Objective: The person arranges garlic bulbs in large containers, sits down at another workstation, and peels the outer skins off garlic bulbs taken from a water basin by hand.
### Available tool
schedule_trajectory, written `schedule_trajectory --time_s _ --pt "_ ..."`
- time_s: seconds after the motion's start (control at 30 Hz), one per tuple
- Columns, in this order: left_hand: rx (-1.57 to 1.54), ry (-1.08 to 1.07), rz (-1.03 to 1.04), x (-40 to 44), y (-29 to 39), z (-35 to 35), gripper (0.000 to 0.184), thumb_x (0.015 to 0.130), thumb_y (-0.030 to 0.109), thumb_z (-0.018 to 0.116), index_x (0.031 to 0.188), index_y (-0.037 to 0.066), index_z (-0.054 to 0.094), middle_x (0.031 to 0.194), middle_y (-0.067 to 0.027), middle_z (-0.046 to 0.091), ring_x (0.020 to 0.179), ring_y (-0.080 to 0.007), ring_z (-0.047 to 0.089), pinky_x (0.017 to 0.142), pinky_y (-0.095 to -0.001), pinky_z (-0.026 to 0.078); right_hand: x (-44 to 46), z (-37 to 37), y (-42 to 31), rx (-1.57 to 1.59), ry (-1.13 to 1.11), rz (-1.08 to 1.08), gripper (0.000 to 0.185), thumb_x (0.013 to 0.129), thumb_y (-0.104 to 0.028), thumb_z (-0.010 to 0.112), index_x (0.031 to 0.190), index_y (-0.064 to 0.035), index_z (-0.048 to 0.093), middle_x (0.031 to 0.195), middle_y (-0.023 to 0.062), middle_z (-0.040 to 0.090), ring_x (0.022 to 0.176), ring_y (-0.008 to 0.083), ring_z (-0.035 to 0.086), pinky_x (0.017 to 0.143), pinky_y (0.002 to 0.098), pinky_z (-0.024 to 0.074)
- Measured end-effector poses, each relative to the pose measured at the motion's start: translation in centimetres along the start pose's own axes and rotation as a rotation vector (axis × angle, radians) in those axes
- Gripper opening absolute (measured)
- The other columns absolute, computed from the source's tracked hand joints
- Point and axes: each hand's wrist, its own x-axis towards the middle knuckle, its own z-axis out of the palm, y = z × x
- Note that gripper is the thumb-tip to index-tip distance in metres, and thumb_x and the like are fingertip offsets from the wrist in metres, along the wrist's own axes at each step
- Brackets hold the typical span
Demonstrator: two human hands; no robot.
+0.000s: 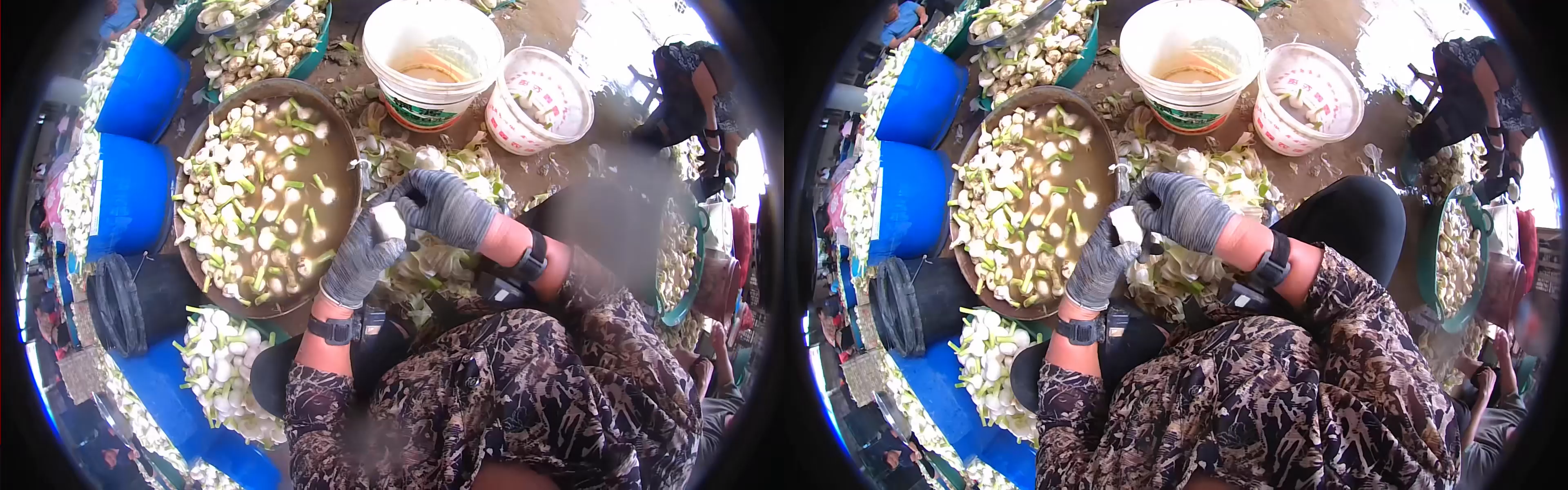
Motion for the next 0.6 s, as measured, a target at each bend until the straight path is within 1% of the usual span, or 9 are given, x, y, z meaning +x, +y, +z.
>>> schedule_trajectory --time_s 0.1,0.2,0.3,0.37,0.43,0.5,0.53,0.57,0.6 --pt "0.080 -0.078 0.058 0.3 0.7 0.2 0.047 0.086 0.011 0.060 0.130 0.002 0.047 0.113 -0.0048 0.057 0.102 -0.0144 0.054 0.091 -0.0300 0.046 0.2 0.2 0.3 0.011 -0.001 0.076 0.015 0.082 -0.018 0.063 0.084 -0.0039 0.060 0.075 0.0181 0.063 0.071 0.0379 0.062 0.066 0.0423 0.0499" --pt "-0.296 -0.089 -0.032 0.2 2.2 0.8 0.050 0.086 0.008 0.059 0.134 0.002 0.044 0.118 -0.0060 0.056 0.107 -0.0146 0.053 0.094 -0.0307 0.044 -0.1 0.0 -0.9 -0.259 0.106 -0.098 0.012 0.081 -0.012 0.064 0.085 -0.0011 0.061 0.079 0.0190 0.064 0.068 0.0356 0.060 0.062 0.0396 0.0488" --pt "0.081 0.049 -0.124 0.1 0.4 0.5 0.061 0.084 0.012 0.065 0.138 0.003 0.039 0.128 -0.0077 0.053 0.115 -0.0182 0.052 0.100 -0.0309 0.042 0.4 1.1 1.1 -0.340 0.150 -0.119 0.013 0.081 -0.013 0.064 0.086 -0.0011 0.062 0.077 0.0189 0.064 0.071 0.0358 0.062 0.063 0.0410 0.0486" --pt "0.682 0.124 0.345 0.3 -0.3 0.8 0.062 0.078 0.001 0.061 0.137 0.002 0.040 0.127 -0.0165 0.054 0.114 -0.0251 0.055 0.097 -0.0327 0.044 1.2 1.4 2.6 -0.080 0.036 0.172 0.012 0.081 -0.012 0.061 0.087 -0.0009 0.062 0.074 0.0171 0.063 0.075 0.0353 0.064 0.066 0.0417 0.0490" --pt "0.708 0.132 0.354 0.3 -0.6 0.6 0.065 0.076 -0.002 0.060 0.137 0.003 0.039 0.125 -0.0202 0.053 0.113 -0.0296 0.055 0.097 -0.0336 0.045 1.8 0.8 3.1 -0.045 -0.045 0.310 0.011 0.085 -0.011 0.059 0.089 0.0000 0.062 0.075 0.0154 0.063 0.073 0.0307 0.064 0.069 0.0383 0.0500" --pt "0.758 0.116 0.414 0.3 -0.9 0.2 0.054 0.083 0.004 0.060 0.134 0.004 0.041 0.117 -0.0165 0.057 0.101 -0.0265 0.060 0.089 -0.0342 0.050 2.7 0.1 6.2 -0.706 -0.434 -0.336 0.024 0.083 -0.020 0.067 0.099 -0.0026 0.063 0.091 0.0162 0.067 0.078 0.0340 0.063 0.075 0.0368 0.0503" --pt "0.759 0.112 0.420 0.1 -0.8 0.3 0.054 0.083 0.004 0.060 0.134 0.004 0.041 0.117 -0.0165 0.057 0.101 -0.0265 0.060 0.089 -0.0342 0.050 2.6 -0.2 7.3 -0.686 -0.494 -0.462 0.021 0.087 -0.018 0.063 0.101 -0.0031 0.063 0.099 0.0164 0.067 0.081 0.0320 0.064 0.077 0.0348 0.0500" --pt "0.363 0.162 0.262 -0.2 -0.3 0.7 0.045 0.088 0.010 0.057 0.130 0.004 0.044 0.114 -0.0144 0.058 0.095 -0.0246 0.061 0.084 -0.0332 0.052 2.4 0.4 8.1 -0.695 -0.484 -0.460 0.021 0.087 -0.018 0.063 0.101 -0.0031 0.063 0.099 0.0164 0.067 0.081 0.0320 0.064 0.077 0.0348 0.0500" --pt "-0.034 0.200 0.101 -0.2 0.0 1.0 0.037 0.092 0.016 0.053 0.126 0.003 0.047 0.110 -0.0123 0.059 0.089 -0.0227 0.063 0.078 -0.0323 0.054 1.7 1.6 8.8 -0.140 -0.542 -0.168 0.017 0.088 -0.016 0.061 0.100 -0.0039 0.063 0.100 0.0165 0.067 0.083 0.0329 0.064 0.077 0.0360 0.0500"
